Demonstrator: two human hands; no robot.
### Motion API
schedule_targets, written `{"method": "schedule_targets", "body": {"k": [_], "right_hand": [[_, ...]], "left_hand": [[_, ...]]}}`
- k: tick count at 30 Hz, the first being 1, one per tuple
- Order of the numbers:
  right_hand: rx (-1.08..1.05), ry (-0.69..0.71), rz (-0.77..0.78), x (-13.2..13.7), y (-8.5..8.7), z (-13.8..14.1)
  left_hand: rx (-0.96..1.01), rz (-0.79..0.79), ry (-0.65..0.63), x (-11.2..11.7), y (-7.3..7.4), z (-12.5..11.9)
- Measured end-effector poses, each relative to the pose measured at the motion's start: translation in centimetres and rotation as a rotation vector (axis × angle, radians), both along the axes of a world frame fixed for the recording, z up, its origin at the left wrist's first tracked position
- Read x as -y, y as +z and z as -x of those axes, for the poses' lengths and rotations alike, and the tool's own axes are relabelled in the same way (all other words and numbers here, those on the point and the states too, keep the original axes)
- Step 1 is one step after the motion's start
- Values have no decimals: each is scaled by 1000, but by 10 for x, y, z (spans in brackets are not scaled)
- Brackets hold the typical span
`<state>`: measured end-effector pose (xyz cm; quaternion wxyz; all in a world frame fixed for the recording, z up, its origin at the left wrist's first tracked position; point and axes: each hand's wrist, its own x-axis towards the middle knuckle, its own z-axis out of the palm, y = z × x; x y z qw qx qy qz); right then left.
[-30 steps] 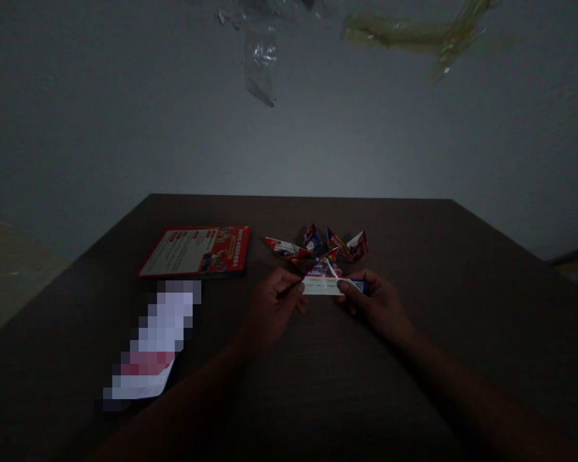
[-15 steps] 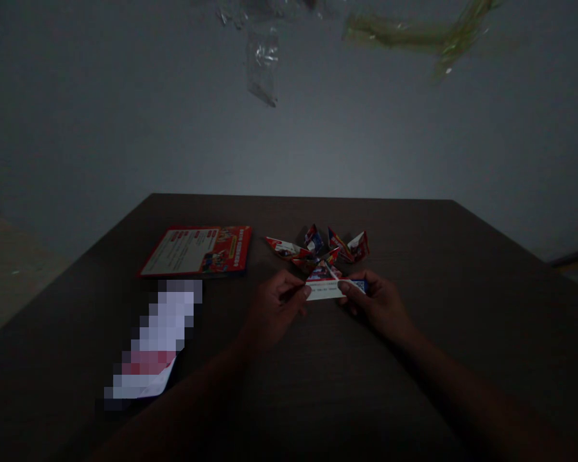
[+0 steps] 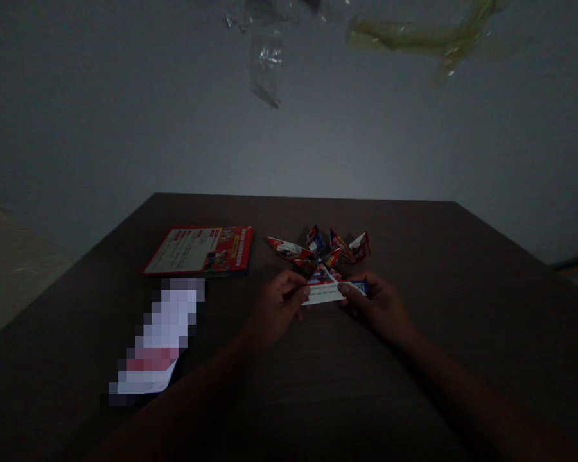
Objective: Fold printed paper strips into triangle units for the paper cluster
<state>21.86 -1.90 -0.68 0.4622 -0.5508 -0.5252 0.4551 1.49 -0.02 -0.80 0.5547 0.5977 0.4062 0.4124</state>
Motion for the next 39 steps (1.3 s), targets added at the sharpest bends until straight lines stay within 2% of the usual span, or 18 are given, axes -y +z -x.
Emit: {"method": "schedule_targets", "body": {"k": [6, 12, 16, 20, 25, 32, 39], "right_hand": [[-7, -1, 14, -1, -2, -1], [22, 12, -9, 2, 5, 1], [28, 31, -15, 3, 9, 3], [5, 43, -25, 2, 7, 4], [18, -14, -3, 2, 9, 3], [12, 8, -23, 2, 7, 2], [22, 23, -19, 1, 5, 2]], "left_hand": [[-83, 73, 23, 2, 5, 1], [-232, 11, -22, 2, 10, 2], [-230, -16, -10, 1, 10, 2], [-193, 54, -5, -1, 5, 2], [-150, 119, -12, -3, 1, 2], [-232, -1, -20, -1, 11, 5], [-211, -68, -3, 2, 17, 4]]}}
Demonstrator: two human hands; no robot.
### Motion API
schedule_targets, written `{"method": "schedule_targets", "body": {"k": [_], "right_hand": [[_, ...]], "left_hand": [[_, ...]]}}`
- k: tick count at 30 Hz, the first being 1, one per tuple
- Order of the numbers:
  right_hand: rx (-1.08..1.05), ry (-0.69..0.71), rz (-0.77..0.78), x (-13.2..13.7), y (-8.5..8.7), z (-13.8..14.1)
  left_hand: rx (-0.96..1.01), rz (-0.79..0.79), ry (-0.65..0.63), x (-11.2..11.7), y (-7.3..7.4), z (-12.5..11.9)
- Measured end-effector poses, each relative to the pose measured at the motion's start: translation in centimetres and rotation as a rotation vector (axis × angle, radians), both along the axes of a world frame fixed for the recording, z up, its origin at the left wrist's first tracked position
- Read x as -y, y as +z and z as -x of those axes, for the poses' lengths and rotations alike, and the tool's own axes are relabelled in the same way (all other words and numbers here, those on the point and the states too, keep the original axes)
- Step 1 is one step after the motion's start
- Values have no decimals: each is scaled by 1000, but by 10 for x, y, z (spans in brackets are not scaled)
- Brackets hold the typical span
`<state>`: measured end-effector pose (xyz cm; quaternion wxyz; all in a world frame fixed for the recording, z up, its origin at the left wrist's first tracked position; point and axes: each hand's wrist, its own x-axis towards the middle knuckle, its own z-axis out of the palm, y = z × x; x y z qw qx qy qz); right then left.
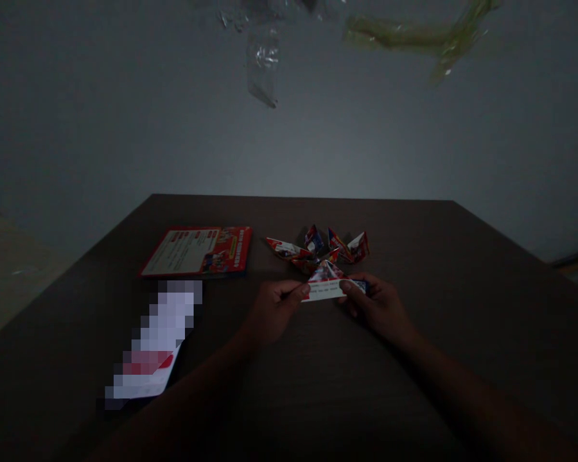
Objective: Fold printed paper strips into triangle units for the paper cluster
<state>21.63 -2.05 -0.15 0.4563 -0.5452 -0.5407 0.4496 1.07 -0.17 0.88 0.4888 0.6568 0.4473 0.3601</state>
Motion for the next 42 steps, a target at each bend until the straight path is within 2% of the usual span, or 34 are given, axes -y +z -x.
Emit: {"method": "schedule_targets", "body": {"k": [9, 15, 24, 29, 33, 37, 42], "right_hand": [[-20, 10, 28, 0, -3, -2], [6, -5, 35, -1, -2, -2], [17, 2, 29, 0, 0, -2], [4, 27, 19, -1, 1, -1], [1, 15, 22, -1, 0, -1], [9, -54, 21, -1, -1, 0], [-120, -306, -44, -3, 2, 3]], "left_hand": [[-23, -29, 3, 2, 4, 1], [-44, 16, -1, 1, 0, 1], [-48, -12, -62, 1, -4, 0], [-45, 14, -54, 2, -5, -1], [9, 42, -117, 3, -5, -3], [51, 58, -112, 4, -5, -3], [146, 131, -118, 3, -8, -6]]}}
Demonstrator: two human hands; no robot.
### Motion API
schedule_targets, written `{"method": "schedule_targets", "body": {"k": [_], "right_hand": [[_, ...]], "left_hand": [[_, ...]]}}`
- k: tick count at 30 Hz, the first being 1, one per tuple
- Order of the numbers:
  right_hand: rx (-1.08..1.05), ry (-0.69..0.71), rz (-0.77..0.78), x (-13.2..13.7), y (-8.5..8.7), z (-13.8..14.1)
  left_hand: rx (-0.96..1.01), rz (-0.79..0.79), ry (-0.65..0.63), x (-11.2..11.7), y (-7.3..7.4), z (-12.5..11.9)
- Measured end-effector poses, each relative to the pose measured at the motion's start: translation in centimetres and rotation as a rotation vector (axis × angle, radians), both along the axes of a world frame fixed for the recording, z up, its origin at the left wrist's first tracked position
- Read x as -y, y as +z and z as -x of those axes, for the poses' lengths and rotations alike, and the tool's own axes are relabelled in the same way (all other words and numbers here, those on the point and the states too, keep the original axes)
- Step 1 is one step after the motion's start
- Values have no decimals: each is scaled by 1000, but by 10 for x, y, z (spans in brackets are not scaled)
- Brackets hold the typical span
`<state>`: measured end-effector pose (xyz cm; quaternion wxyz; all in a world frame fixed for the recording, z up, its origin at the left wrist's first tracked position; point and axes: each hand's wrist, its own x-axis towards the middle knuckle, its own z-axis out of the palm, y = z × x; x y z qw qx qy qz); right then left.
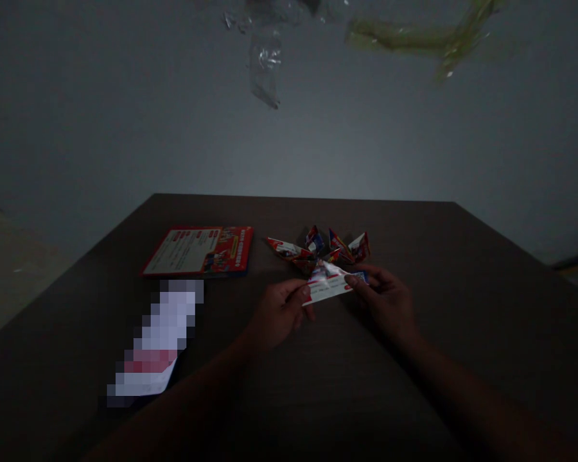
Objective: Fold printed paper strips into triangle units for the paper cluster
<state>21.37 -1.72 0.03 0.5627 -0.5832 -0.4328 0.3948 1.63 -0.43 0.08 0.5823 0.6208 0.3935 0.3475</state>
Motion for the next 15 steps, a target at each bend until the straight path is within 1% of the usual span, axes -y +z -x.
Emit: {"method": "schedule_targets", "body": {"k": [2, 5, 10, 15], "right_hand": [[-44, -53, -38, 0, 0, 0], [-5, -35, -39, 0, 0, 0], [32, 10, -8, 2, -2, -2], [159, 16, -16, 3, -1, -2]], "left_hand": [[42, 34, -9, -1, -2, -1], [82, 46, -5, -2, -4, -2], [66, 54, 41, -2, -2, -1], [58, 68, 87, -3, 0, 0]]}}
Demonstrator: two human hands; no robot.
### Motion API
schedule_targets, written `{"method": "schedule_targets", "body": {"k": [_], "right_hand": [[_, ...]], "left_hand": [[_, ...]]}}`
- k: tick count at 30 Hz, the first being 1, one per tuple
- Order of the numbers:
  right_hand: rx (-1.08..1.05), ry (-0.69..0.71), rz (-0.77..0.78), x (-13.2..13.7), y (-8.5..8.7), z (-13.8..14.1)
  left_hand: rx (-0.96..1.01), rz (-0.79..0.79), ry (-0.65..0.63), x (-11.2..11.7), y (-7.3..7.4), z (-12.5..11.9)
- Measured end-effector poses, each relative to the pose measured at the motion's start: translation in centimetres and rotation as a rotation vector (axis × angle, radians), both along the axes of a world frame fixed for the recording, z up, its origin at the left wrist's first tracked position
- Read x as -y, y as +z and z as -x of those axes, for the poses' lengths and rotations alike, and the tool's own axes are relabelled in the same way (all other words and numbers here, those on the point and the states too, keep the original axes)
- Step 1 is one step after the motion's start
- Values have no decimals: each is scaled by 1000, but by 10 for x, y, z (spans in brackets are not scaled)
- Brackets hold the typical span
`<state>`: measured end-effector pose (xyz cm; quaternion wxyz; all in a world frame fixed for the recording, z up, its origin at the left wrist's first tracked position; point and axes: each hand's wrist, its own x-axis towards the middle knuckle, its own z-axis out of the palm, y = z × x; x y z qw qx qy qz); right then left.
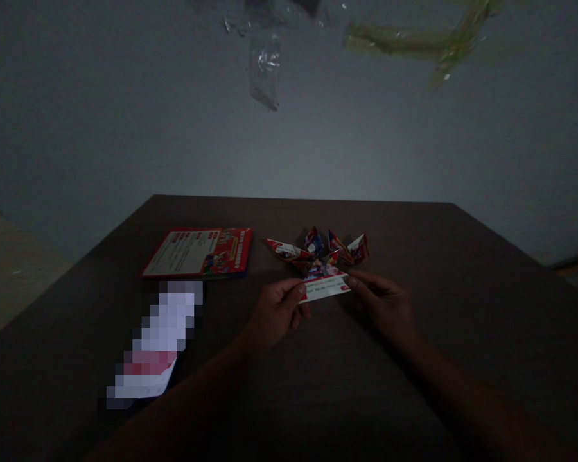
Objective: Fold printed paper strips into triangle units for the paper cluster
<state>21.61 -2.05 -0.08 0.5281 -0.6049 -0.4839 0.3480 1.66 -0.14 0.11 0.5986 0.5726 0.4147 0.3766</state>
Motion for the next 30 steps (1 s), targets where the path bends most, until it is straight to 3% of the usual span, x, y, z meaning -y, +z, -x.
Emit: {"method": "schedule_targets", "body": {"k": [7, 20, 25, 30], "right_hand": [[104, 184, -86, 2, 0, -5], [-93, 132, 145, -4, -1, -4], [-173, 104, 152, -6, 0, -4], [-117, 119, 150, -5, 1, -5]], "left_hand": [[21, 34, 32, -3, -3, 1], [-82, -63, 12, -1, -3, 2], [-71, -76, 7, 0, -4, 2], [-66, -72, 22, 0, -2, 2]]}}
